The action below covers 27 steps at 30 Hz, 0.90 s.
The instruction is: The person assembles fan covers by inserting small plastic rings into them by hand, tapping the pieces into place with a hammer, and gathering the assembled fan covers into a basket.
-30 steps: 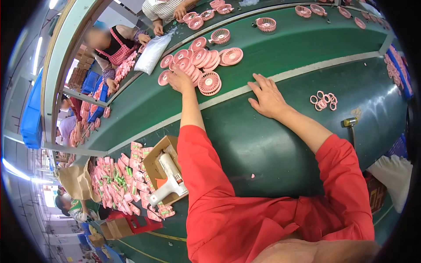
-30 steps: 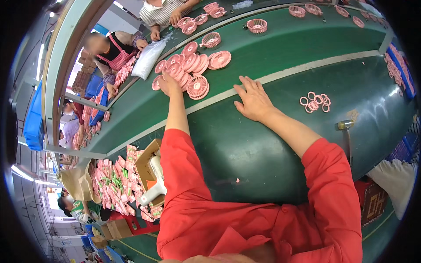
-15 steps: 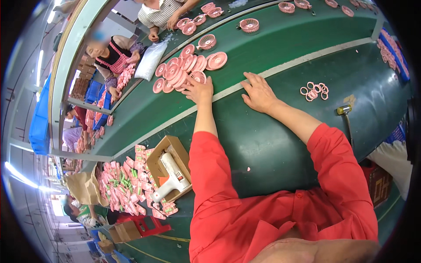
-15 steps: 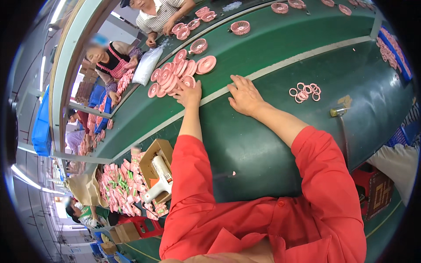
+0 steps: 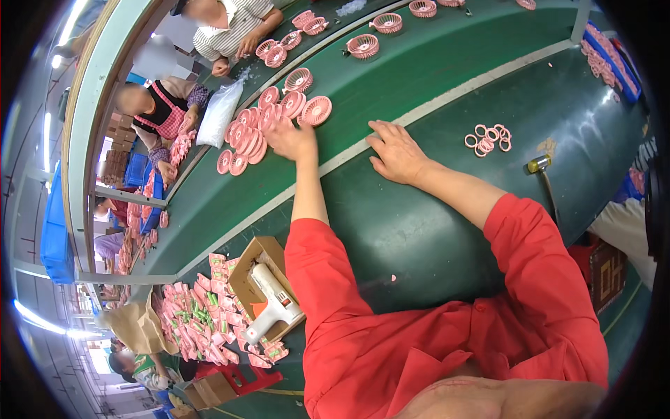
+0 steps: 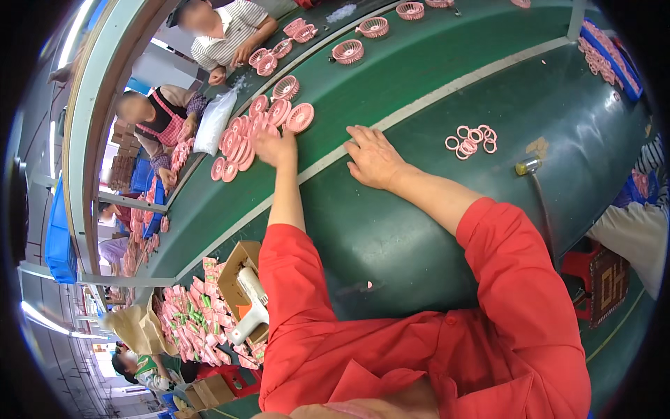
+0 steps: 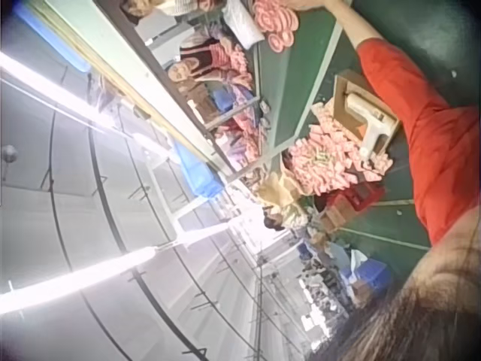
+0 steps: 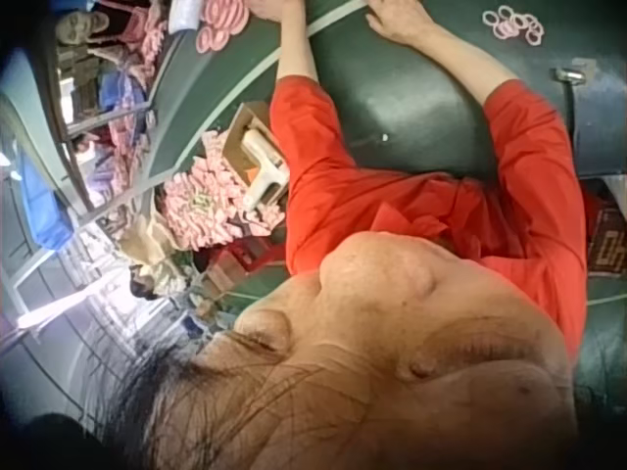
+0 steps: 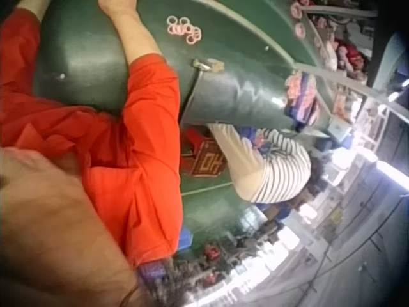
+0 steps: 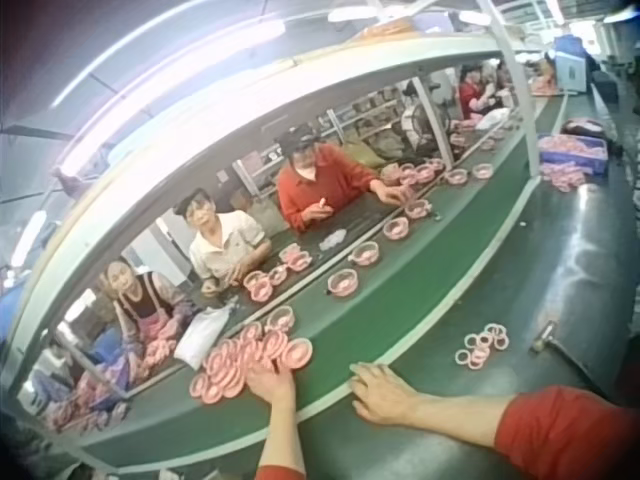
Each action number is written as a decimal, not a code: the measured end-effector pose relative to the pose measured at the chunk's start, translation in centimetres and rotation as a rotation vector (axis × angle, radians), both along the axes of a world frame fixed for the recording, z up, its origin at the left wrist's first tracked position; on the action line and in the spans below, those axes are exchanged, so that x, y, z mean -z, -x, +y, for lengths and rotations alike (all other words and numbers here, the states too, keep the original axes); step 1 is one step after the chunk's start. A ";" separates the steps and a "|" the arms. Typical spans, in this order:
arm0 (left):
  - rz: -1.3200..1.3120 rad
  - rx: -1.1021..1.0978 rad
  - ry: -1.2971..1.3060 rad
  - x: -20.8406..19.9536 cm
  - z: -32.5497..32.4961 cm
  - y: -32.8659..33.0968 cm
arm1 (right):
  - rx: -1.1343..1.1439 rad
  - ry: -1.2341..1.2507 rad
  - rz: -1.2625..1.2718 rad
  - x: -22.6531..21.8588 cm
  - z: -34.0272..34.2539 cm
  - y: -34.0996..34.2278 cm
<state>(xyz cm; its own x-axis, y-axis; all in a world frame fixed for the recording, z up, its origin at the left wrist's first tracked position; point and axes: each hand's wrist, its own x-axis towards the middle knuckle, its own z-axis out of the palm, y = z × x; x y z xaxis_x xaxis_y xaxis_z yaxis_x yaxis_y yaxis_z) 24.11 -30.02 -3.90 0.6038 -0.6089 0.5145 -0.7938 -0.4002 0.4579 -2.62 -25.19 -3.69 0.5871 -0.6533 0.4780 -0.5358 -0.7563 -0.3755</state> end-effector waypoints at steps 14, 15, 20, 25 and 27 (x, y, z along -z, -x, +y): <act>-0.450 0.175 -0.145 1.4 -1.1 -0.5 | 0.000 0.025 -0.032 0.5 0.2 -0.3; -0.483 0.246 -0.054 1.2 -1.5 1.0 | 0.003 0.057 -0.055 0.6 -0.1 -0.1; -0.361 0.865 0.416 -4.9 -1.4 13.9 | 0.064 0.051 -0.109 0.6 -1.1 0.1; 0.004 1.238 0.404 -10.9 6.4 23.8 | -0.143 -0.375 -0.960 -0.8 0.3 -0.2; -0.020 1.429 0.476 -14.6 10.3 26.3 | -0.167 -0.301 -0.915 -3.2 0.0 -1.2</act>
